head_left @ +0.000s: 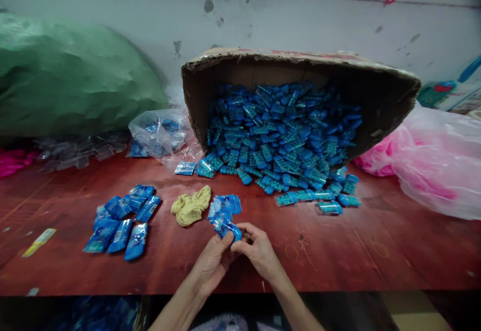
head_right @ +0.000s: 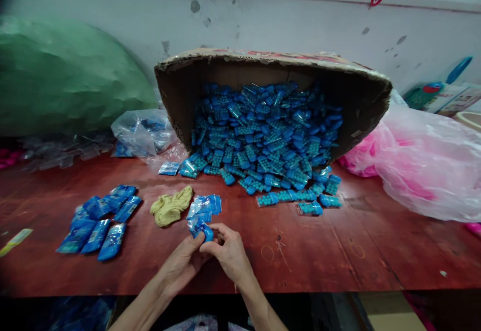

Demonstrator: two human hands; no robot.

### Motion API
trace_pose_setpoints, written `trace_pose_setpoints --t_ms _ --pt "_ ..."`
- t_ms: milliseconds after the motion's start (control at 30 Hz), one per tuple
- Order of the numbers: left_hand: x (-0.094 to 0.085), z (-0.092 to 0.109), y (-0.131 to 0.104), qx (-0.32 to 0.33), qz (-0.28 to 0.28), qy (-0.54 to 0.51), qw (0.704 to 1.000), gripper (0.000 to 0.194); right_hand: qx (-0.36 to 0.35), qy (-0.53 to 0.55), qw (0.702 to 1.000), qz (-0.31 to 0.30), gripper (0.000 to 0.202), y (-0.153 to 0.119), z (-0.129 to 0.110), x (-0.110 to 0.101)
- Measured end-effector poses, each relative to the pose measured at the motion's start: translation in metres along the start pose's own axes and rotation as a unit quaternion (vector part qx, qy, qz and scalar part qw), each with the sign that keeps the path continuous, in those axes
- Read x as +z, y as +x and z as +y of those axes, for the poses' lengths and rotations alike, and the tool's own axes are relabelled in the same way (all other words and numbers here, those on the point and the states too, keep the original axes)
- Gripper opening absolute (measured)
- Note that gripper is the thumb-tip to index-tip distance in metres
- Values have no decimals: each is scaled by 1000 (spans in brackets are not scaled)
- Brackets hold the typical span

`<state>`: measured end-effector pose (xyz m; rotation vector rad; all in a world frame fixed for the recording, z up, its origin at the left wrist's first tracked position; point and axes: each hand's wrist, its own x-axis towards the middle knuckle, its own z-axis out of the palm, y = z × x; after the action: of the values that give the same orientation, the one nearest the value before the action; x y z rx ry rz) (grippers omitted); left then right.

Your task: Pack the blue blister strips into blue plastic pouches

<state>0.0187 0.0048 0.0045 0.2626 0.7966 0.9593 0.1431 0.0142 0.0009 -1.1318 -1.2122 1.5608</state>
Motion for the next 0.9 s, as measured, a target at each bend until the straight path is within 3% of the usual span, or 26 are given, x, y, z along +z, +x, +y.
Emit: trace_pose_setpoints --t_ms 200,333,467,567,633,733,800,900 --pt "0 9 -6 -17 -38 17 999 15 21 22 999 -22 32 3 -5 -2" --pt "1 5 -7 -24 -41 23 999 14 15 38 999 -29 26 1 -3 2" --pt "2 13 -11 1 32 23 999 10 2 -25 999 -38 31 0 -1 7" --pt "-7 50 -23 107 132 -16 985 16 -11 -139 990 -23 36 2 0 4" --pt "-21 83 -33 201 224 -52 952 35 -35 -234 972 16 33 8 0 -1" --pt "-41 118 -45 247 308 -71 916 45 -96 -374 920 64 33 27 -2 -5" --pt "-46 119 -46 245 326 -50 912 33 -121 -469 872 76 38 45 -4 -4" --pt "-37 89 -33 213 281 25 935 13 -122 -582 799 88 41 72 -2 5"
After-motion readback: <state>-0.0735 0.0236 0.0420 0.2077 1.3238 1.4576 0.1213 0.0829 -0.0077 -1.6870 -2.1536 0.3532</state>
